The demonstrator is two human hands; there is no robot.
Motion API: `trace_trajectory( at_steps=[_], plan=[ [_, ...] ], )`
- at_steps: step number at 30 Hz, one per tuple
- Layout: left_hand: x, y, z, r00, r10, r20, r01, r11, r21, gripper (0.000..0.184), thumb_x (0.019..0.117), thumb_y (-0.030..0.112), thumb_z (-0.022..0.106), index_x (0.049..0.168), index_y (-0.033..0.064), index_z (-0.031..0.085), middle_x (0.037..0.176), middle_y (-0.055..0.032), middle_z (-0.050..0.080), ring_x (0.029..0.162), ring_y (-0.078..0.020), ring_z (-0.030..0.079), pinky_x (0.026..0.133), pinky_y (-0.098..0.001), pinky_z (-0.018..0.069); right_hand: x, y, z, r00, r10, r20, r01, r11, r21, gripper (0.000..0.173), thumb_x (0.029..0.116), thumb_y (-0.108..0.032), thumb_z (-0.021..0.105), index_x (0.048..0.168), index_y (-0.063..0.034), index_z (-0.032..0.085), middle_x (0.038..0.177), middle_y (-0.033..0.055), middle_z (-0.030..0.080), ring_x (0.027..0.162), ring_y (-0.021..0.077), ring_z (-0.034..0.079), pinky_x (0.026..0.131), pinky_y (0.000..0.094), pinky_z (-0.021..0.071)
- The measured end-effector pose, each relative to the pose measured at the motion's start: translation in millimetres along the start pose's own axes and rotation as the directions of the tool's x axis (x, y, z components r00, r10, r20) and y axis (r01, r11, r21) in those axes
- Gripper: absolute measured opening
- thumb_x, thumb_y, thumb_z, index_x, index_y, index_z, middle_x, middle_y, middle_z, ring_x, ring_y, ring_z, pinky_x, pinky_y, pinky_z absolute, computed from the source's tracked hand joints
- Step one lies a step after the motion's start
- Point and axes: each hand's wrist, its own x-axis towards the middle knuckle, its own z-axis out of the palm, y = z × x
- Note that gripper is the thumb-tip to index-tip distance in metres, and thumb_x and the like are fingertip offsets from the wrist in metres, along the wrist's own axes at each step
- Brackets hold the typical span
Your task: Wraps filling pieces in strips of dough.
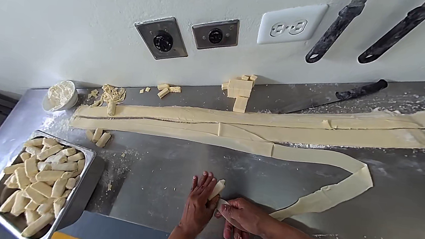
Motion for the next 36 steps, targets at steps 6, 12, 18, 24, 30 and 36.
trace_trajectory(
  at_steps=[6, 12, 18, 24, 30, 36],
  plan=[
    [-8, 13, -6, 0.998, 0.014, 0.056, -0.01, 0.998, -0.069, 0.035, 0.0955, 0.003, 0.051, 0.123, -0.0119, 0.067, 0.134, -0.031, 0.061, 0.126, -0.0481, 0.059, 0.109, -0.0571, 0.0447, 11, -14, -2, 0.998, 0.026, -0.063, -0.027, 1.0, -0.01, 0.029, 0.1134, -0.031, 0.037, 0.113, -0.0087, 0.055, 0.081, 0.0001, 0.072, 0.055, 0.0071, 0.064, 0.051, 0.0212, 0.0519],
    [8, 35, -39, 0.826, -0.524, 0.209, 0.552, 0.675, -0.489, 0.024, 0.0943, -0.002, 0.061, 0.115, -0.0079, 0.071, 0.114, -0.0154, 0.075, 0.105, -0.0157, 0.073, 0.097, -0.0298, 0.0565, 11, -41, 1, 1.0, -0.006, -0.023, -0.004, 0.919, -0.395, 0.039, 0.113, -0.031, 0.039, 0.115, 0.0, 0.062, 0.089, 0.0044, 0.065, 0.062, 0.0082, 0.056, 0.062, 0.0271, 0.0488],
    [29, 26, -85, 0.669, -0.472, 0.575, 0.671, 0.051, -0.74, 0.051, 0.0803, -0.005, 0.072, 0.129, -0.0051, 0.057, 0.11, -0.0062, 0.075, 0.1, -0.014, 0.073, 0.089, -0.0311, 0.0595, -4, -82, 8, 0.961, -0.274, 0.045, 0.206, 0.594, -0.778, 0.051, 0.1073, -0.042, 0.051, 0.102, 0.0078, 0.064, 0.099, 0.0234, 0.064, 0.094, 0.0352, 0.062, 0.086, 0.052, 0.048],
    [22, 16, -88, 0.658, -0.601, 0.454, 0.598, 0.05, -0.8, 0.023, 0.0873, -0.007, 0.065, 0.11, -0.0043, 0.064, 0.092, -0.0076, 0.075, 0.083, -0.0152, 0.073, 0.079, -0.0309, 0.0611, 29, -107, -5, 0.991, -0.133, 0.028, 0.119, 0.744, -0.657, 0.041, 0.1119, -0.029, 0.043, 0.111, 0.0055, 0.066, 0.079, 0.0099, 0.061, 0.067, 0.0161, 0.057, 0.069, 0.0342, 0.0513],
    [12, 7, -112, 0.636, -0.615, 0.465, 0.544, -0.07, -0.836, 0.033, 0.1011, -0.003, 0.046, 0.134, -0.0041, 0.05, 0.098, -0.0036, 0.07, 0.086, -0.0128, 0.071, 0.084, -0.0299, 0.0598, 58, -125, -8, 0.957, -0.286, -0.049, 0.116, 0.532, -0.839, 0.061, 0.1034, -0.037, 0.061, 0.147, 0.0035, 0.05, 0.134, 0.0258, 0.057, 0.12, 0.0375, 0.058, 0.105, 0.052, 0.045],
    [-5, 15, -94, 0.673, -0.563, 0.48, 0.469, -0.176, -0.865, 0.021, 0.1, -0.004, 0.043, 0.117, 0.0029, 0.053, 0.09, -0.0022, 0.071, 0.082, -0.0118, 0.071, 0.082, -0.0299, 0.06, 42, -104, 53, 0.835, -0.47, 0.286, 0.452, 0.29, -0.844, 0.108, 0.0783, -0.023, 0.088, 0.161, 0.0028, 0.023, 0.155, 0.0285, 0.041, 0.146, 0.0402, 0.04, 0.121, 0.0498, 0.0318]
  ],
)
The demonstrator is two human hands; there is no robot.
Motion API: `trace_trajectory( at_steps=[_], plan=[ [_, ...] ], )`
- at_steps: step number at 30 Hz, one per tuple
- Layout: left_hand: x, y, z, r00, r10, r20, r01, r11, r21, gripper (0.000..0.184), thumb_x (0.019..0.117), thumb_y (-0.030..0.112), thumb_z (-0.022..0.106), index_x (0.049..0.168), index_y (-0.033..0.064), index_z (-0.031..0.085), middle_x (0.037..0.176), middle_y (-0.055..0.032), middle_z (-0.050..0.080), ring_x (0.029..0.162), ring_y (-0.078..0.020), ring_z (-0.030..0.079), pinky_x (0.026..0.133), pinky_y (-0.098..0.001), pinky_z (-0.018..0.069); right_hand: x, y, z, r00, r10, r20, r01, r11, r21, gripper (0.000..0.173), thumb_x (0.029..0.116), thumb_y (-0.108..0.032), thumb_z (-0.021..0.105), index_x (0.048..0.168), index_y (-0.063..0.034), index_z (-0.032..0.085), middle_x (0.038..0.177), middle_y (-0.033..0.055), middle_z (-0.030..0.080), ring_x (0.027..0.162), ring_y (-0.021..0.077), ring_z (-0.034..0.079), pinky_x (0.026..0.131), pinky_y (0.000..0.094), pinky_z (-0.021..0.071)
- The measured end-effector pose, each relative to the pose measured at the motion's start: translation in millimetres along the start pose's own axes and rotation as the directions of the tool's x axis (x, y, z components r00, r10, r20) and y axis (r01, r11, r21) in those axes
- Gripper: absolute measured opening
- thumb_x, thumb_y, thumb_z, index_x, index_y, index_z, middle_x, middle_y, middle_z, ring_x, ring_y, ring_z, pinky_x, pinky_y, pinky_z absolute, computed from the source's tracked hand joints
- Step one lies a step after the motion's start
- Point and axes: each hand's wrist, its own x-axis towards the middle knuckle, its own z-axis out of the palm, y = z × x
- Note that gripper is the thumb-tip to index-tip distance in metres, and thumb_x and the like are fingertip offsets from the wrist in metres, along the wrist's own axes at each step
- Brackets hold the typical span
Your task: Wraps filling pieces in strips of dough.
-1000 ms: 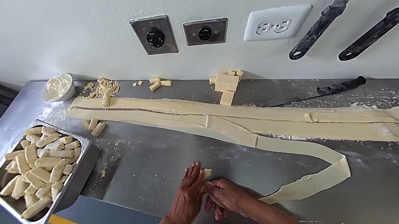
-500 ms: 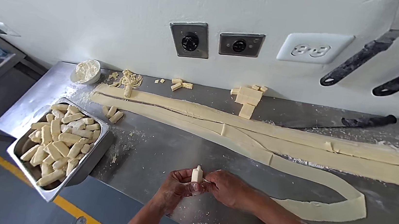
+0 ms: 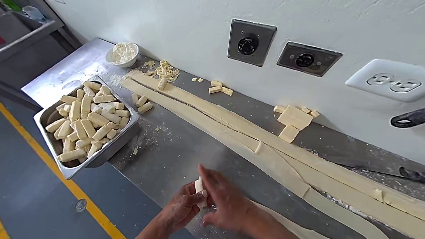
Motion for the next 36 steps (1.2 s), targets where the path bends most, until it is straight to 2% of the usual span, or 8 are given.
trace_trajectory(
  at_steps=[6, 10, 13, 18, 24, 26, 30, 36],
  plan=[
    [-16, -11, 5, 0.998, -0.018, -0.055, 0.012, 0.994, -0.109, 0.07, 0.1076, 0.048, 0.003, 0.132, 0.0043, 0.052, 0.098, -0.0042, 0.075, 0.09, -0.0153, 0.073, 0.078, -0.0329, 0.0614, -6, 1, 65, 0.878, -0.313, -0.362, 0.282, 0.95, -0.137, 0.097, 0.0664, -0.007, 0.087, 0.15, 0.0105, 0.042, 0.132, 0.0243, 0.065, 0.123, 0.0362, 0.064, 0.111, 0.0438, 0.0468],
    [-16, 7, 0, 0.919, 0.146, -0.367, -0.072, 0.975, 0.209, 0.057, 0.1114, 0.038, 0.01, 0.134, 0.0001, 0.046, 0.063, 0.0029, 0.057, 0.047, -0.0061, 0.054, 0.046, -0.021, 0.0499, -25, 7, 64, 0.897, -0.228, -0.38, 0.167, 0.968, -0.187, 0.086, 0.0642, -0.014, 0.092, 0.141, 0.0032, 0.058, 0.137, 0.0242, 0.061, 0.129, 0.0396, 0.059, 0.107, 0.0512, 0.05],
    [-26, 79, -48, 0.659, 0.577, -0.482, -0.094, 0.699, 0.709, 0.05, 0.106, 0.034, 0.041, 0.135, -0.0067, 0.046, 0.079, -0.0043, 0.059, 0.064, -0.0118, 0.058, 0.062, -0.0308, 0.053, -44, 46, 35, 0.896, -0.007, -0.445, -0.131, 0.951, -0.279, 0.038, 0.0816, -0.004, 0.079, 0.118, 0.0042, 0.073, 0.113, 0.0289, 0.069, 0.107, 0.0475, 0.067, 0.089, 0.0597, 0.0565],
    [-43, 202, -108, 0.279, 0.82, -0.5, 0.198, 0.461, 0.865, 0.084, 0.0971, 0.041, 0.066, 0.152, -0.0073, 0.025, 0.131, -0.039, 0.054, 0.119, -0.0534, 0.057, 0.099, -0.0671, 0.0453, -57, 74, 6, 0.924, 0.277, -0.265, -0.347, 0.899, -0.267, 0.019, 0.0923, -0.01, 0.069, 0.094, 0.0088, 0.072, 0.1, 0.0319, 0.067, 0.1, 0.0502, 0.067, 0.086, 0.0622, 0.0534],
    [-38, 215, -137, 0.452, 0.845, -0.286, 0.393, 0.099, 0.914, 0.06, 0.0987, 0.029, 0.068, 0.139, -0.0114, 0.051, 0.135, -0.0454, 0.048, 0.13, -0.0646, 0.042, 0.105, -0.0766, 0.0315, -62, 51, -59, 0.838, 0.413, -0.358, -0.363, 0.91, 0.199, 0.025, 0.1038, -0.018, 0.057, 0.109, 0.0054, 0.064, 0.087, 0.0166, 0.065, 0.077, 0.0261, 0.064, 0.074, 0.0459, 0.0538],
    [-32, 190, -113, 0.438, 0.888, -0.14, 0.245, 0.032, 0.969, 0.058, 0.0983, 0.023, 0.066, 0.14, -0.0122, 0.049, 0.14, -0.0471, 0.04, 0.132, -0.0678, 0.035, 0.105, -0.0791, 0.0281, -73, 38, -85, 0.748, 0.414, -0.518, -0.284, 0.906, 0.315, 0.02, 0.1035, -0.015, 0.06, 0.111, 0.0036, 0.062, 0.083, 0.0101, 0.066, 0.067, 0.0165, 0.065, 0.066, 0.0366, 0.058],
    [5, 113, -27, 0.478, 0.83, 0.288, -0.276, -0.169, 0.946, 0.025, 0.0952, 0.01, 0.065, 0.111, -0.0093, 0.068, 0.107, -0.0278, 0.069, 0.099, -0.0396, 0.069, 0.086, -0.0571, 0.0564, -89, 4, -121, 0.599, 0.337, -0.727, 0.009, 0.905, 0.426, 0.02, 0.0978, 0.0, 0.063, 0.117, -0.0006, 0.056, 0.094, 0.0051, 0.068, 0.072, 0.0112, 0.071, 0.067, 0.0297, 0.0647],
    [49, 60, 140, 0.49, 0.664, 0.565, -0.837, 0.177, 0.518, 0.041, 0.0882, 0.022, 0.077, 0.12, -0.0024, 0.069, 0.116, -0.011, 0.072, 0.109, -0.0143, 0.069, 0.097, -0.0336, 0.0564, -96, -52, -135, 0.478, -0.104, -0.872, 0.171, 0.985, -0.023, 0.011, 0.0941, -0.006, 0.068, 0.105, -0.0084, 0.066, 0.098, -0.0042, 0.067, 0.083, 0.002, 0.068, 0.075, 0.0187, 0.0607]
  ],
)
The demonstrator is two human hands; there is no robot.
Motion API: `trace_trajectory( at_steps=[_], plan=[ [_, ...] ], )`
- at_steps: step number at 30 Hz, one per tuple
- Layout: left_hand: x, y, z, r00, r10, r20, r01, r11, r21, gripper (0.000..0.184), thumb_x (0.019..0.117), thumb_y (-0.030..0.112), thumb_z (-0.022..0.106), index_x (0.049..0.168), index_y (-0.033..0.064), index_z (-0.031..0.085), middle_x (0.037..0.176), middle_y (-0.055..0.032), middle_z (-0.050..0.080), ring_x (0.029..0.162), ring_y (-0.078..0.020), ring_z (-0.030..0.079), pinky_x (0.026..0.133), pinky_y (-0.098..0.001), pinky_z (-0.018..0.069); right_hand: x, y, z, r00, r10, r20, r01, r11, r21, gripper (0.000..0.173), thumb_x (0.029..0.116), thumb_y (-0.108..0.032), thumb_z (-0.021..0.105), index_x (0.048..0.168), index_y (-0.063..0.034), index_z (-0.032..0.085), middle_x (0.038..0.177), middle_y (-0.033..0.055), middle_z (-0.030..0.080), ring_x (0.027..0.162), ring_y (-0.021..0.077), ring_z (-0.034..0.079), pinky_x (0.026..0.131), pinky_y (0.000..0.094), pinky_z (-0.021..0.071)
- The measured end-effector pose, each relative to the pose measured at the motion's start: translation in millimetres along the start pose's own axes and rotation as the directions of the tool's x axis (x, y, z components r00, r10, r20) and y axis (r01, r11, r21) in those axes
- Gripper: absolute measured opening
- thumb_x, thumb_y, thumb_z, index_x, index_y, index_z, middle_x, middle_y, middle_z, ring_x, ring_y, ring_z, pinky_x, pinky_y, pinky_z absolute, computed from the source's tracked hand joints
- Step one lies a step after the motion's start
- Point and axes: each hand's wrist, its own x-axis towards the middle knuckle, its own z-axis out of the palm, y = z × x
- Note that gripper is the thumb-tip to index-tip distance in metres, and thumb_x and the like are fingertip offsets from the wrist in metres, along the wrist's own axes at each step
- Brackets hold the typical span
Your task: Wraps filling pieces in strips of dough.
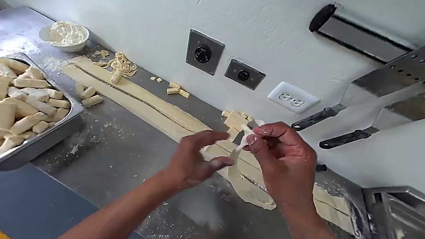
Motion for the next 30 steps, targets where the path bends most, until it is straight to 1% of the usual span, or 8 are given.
trace_trajectory(
  at_steps=[9, 11, 13, 16, 20, 25, 27, 30],
  plan=[
    [14, 40, 22, 0.991, 0.054, -0.12, -0.075, 0.981, -0.179, 0.006, 0.0915, 0.007, 0.069, 0.088, 0.0012, 0.068, 0.076, 0.0011, 0.068, 0.068, 0.0006, 0.066, 0.064, -0.016, 0.0571, 37, -46, 18, 0.953, -0.298, 0.059, 0.303, 0.924, -0.232, 0.012, 0.0917, -0.007, 0.07, 0.103, -0.0021, 0.069, 0.093, 0.0043, 0.066, 0.083, 0.0047, 0.065, 0.073, 0.0172, 0.0555],
    [11, 52, 21, 0.992, -0.033, -0.124, -0.001, 0.966, -0.26, 0.011, 0.0965, 0.009, 0.066, 0.087, 0.0041, 0.068, 0.072, 0.0041, 0.066, 0.064, 0.0011, 0.062, 0.06, -0.0166, 0.0546, 52, -43, 25, 0.972, -0.221, 0.084, 0.23, 0.966, -0.116, 0.018, 0.0905, -0.01, 0.073, 0.105, -0.0001, 0.069, 0.095, 0.005, 0.069, 0.084, 0.0044, 0.067, 0.074, 0.0178, 0.0572],
    [17, 65, 10, 0.979, -0.129, -0.159, 0.063, 0.929, -0.365, 0.01, 0.0998, 0.01, 0.062, 0.094, 0.0054, 0.069, 0.076, 0.0049, 0.07, 0.065, -0.0011, 0.066, 0.061, -0.0198, 0.0581, 61, -36, 18, 0.958, -0.005, 0.285, -0.014, 0.998, 0.063, 0.041, 0.0972, -0.023, 0.069, 0.129, 0.0013, 0.058, 0.111, 0.0043, 0.067, 0.096, 0.0049, 0.067, 0.082, 0.0211, 0.0579],
    [33, 87, -24, 0.926, -0.286, -0.245, 0.135, 0.86, -0.491, 0.015, 0.1042, 0.009, 0.054, 0.112, 0.0067, 0.066, 0.085, 0.0045, 0.073, 0.068, -0.0039, 0.07, 0.059, -0.0216, 0.0609, 50, -5, -2, 0.717, 0.113, 0.688, -0.396, 0.878, 0.269, 0.052, 0.1004, -0.048, 0.059, 0.134, -0.0084, 0.056, 0.107, -0.001, 0.072, 0.089, 0.0083, 0.071, 0.076, 0.0283, 0.0619],
    [62, 116, -80, 0.858, -0.378, -0.349, 0.154, 0.836, -0.527, 0.025, 0.11, 0.019, 0.043, 0.133, 0.0174, 0.054, 0.091, 0.0076, 0.069, 0.072, -0.0029, 0.069, 0.061, -0.0196, 0.0607, 26, 31, -11, 0.493, 0.109, 0.863, -0.487, 0.857, 0.17, 0.007, 0.0951, -0.01, 0.066, 0.097, -0.008, 0.072, 0.08, -0.0047, 0.076, 0.073, 0.0025, 0.072, 0.071, 0.0204, 0.0605],
    [96, 32, -280, 0.943, -0.054, -0.328, -0.122, 0.862, -0.493, 0.02, 0.1057, 0.019, 0.043, 0.105, 0.0125, 0.062, 0.092, 0.0015, 0.066, 0.084, -0.008, 0.065, 0.08, -0.028, 0.0552, 16, 72, -23, 0.28, 0.301, 0.912, -0.457, 0.877, -0.149, 0.015, 0.095, -0.019, 0.067, 0.087, -0.007, 0.071, 0.078, -0.0096, 0.074, 0.073, -0.0025, 0.069, 0.075, 0.0195, 0.0568],
    [94, 24, -316, 0.77, -0.15, -0.621, -0.104, 0.93, -0.353, 0.019, 0.1089, 0.022, 0.041, 0.096, 0.0194, 0.055, 0.082, 0.0081, 0.061, 0.074, -0.0011, 0.059, 0.071, -0.0196, 0.0514, 9, 85, -35, 0.183, 0.527, 0.83, -0.337, 0.827, -0.451, 0.027, 0.0984, -0.025, 0.067, 0.092, 0.0015, 0.071, 0.082, 0.0006, 0.073, 0.077, 0.0055, 0.068, 0.081, 0.03, 0.0547],
    [63, 21, -307, 0.496, -0.301, -0.815, 0.172, 0.954, -0.247, 0.018, 0.1076, 0.036, 0.045, 0.114, 0.0228, 0.056, 0.09, 0.0099, 0.06, 0.077, 0.0003, 0.06, 0.069, -0.0197, 0.0515, -12, 122, -85, 0.143, 0.715, 0.685, -0.151, 0.7, -0.698, 0.048, 0.1009, -0.036, 0.064, 0.091, 0.01, 0.069, 0.094, 0.0213, 0.072, 0.093, 0.0319, 0.068, 0.09, 0.0548, 0.049]
  ],
)
